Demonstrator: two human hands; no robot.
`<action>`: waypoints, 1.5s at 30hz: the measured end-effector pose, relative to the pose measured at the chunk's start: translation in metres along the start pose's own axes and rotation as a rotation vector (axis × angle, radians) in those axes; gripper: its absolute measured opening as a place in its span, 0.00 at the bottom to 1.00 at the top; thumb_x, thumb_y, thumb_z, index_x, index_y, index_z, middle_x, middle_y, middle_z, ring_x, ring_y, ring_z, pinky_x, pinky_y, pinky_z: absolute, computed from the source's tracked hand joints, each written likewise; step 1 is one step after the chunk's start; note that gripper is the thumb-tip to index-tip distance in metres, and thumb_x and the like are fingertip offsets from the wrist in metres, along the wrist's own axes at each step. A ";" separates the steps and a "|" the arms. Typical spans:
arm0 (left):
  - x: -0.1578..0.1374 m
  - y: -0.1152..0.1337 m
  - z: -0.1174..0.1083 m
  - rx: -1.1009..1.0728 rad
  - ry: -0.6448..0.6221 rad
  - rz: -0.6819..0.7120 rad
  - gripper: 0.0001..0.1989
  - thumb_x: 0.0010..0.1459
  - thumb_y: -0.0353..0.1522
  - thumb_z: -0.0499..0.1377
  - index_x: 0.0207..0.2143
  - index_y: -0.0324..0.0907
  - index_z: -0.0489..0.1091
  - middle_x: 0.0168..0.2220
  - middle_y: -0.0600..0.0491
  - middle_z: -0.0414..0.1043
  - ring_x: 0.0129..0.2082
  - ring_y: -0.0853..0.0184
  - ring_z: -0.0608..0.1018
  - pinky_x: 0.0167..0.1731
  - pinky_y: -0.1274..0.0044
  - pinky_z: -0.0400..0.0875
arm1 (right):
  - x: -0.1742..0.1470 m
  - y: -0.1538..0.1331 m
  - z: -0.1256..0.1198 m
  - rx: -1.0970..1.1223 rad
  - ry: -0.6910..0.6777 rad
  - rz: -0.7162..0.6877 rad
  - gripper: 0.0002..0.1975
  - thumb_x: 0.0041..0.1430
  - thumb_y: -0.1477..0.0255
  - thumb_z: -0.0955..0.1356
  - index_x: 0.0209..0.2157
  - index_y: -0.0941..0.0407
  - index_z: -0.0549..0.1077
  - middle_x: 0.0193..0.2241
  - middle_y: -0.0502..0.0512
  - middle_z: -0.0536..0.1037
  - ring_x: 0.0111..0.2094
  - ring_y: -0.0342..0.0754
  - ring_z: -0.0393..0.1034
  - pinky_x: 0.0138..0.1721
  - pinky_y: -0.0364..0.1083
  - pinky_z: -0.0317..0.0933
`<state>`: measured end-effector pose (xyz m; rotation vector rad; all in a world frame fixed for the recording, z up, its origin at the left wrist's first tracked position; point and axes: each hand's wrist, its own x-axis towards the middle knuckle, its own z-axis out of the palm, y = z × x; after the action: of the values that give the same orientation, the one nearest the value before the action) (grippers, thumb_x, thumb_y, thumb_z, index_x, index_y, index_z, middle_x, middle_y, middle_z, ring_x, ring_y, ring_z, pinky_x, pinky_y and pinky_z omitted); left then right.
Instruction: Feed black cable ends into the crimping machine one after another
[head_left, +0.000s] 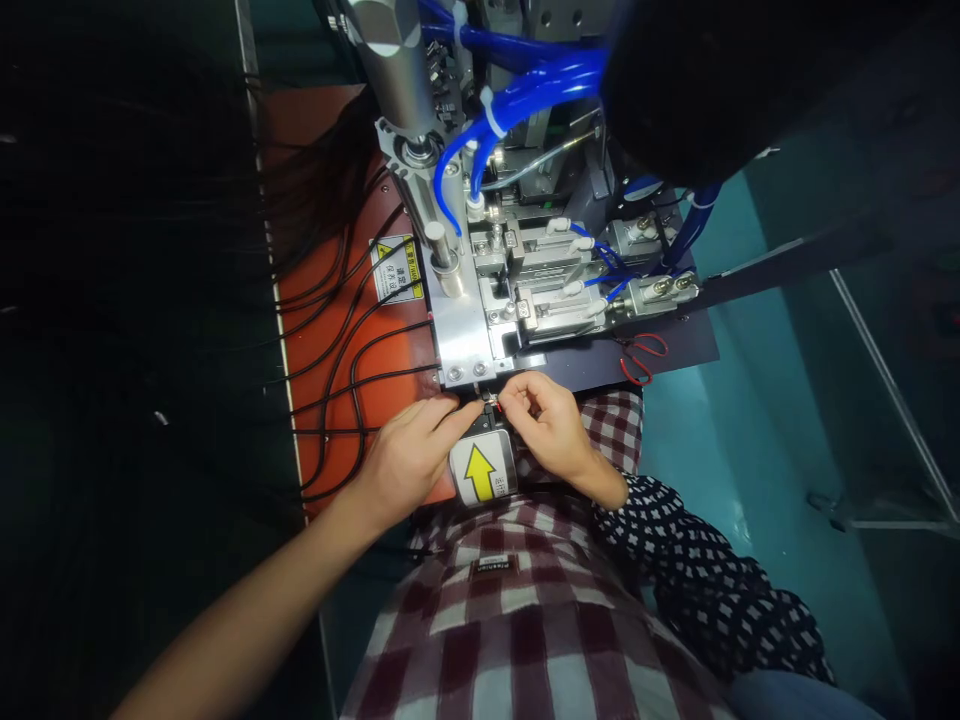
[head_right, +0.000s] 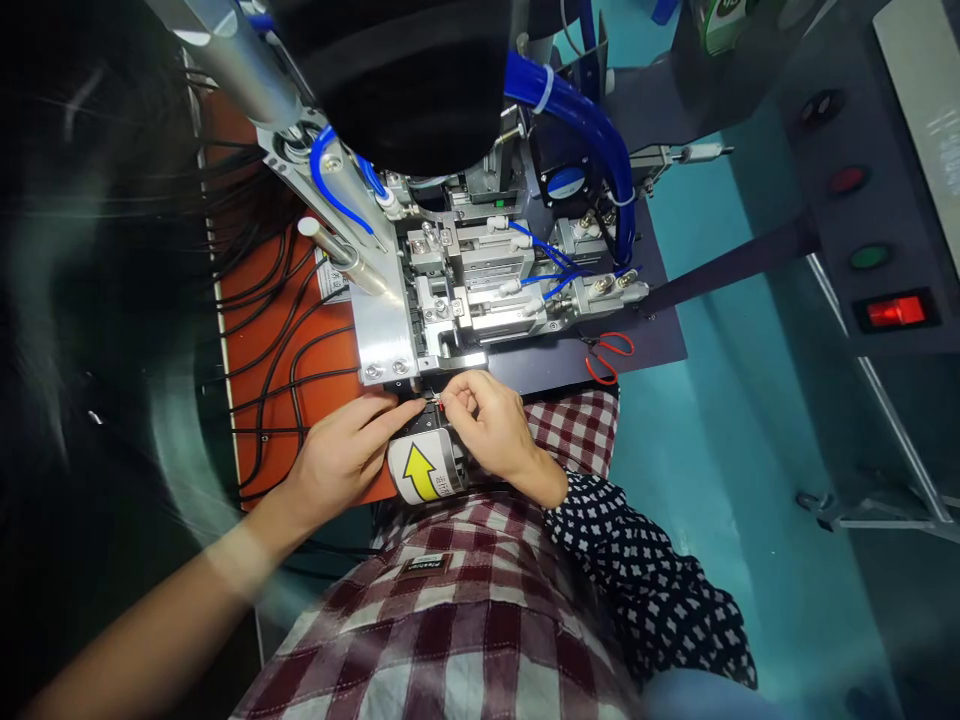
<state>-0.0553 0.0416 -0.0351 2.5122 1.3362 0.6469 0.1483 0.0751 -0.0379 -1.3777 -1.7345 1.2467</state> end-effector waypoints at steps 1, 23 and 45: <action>0.000 0.000 0.000 0.004 0.001 0.002 0.16 0.63 0.24 0.50 0.49 0.36 0.72 0.37 0.45 0.73 0.37 0.63 0.75 0.36 0.74 0.73 | 0.000 0.000 0.000 -0.005 0.001 0.004 0.05 0.62 0.72 0.64 0.31 0.55 0.70 0.28 0.52 0.73 0.29 0.45 0.66 0.33 0.45 0.62; 0.000 -0.001 0.001 0.007 -0.003 -0.001 0.16 0.63 0.23 0.50 0.50 0.36 0.70 0.38 0.46 0.72 0.36 0.63 0.76 0.35 0.74 0.74 | 0.004 0.001 0.001 0.158 -0.079 0.256 0.06 0.60 0.70 0.65 0.30 0.56 0.70 0.23 0.48 0.71 0.22 0.42 0.64 0.25 0.42 0.58; 0.003 0.007 0.001 -0.023 0.106 -0.117 0.07 0.61 0.22 0.54 0.40 0.36 0.71 0.31 0.49 0.70 0.32 0.66 0.73 0.37 0.75 0.71 | 0.003 -0.011 0.004 -0.259 0.117 -0.114 0.08 0.61 0.67 0.68 0.34 0.56 0.77 0.23 0.50 0.75 0.25 0.44 0.66 0.31 0.44 0.59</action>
<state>-0.0481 0.0402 -0.0320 2.3904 1.4900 0.7746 0.1394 0.0762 -0.0297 -1.4411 -1.9125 0.8861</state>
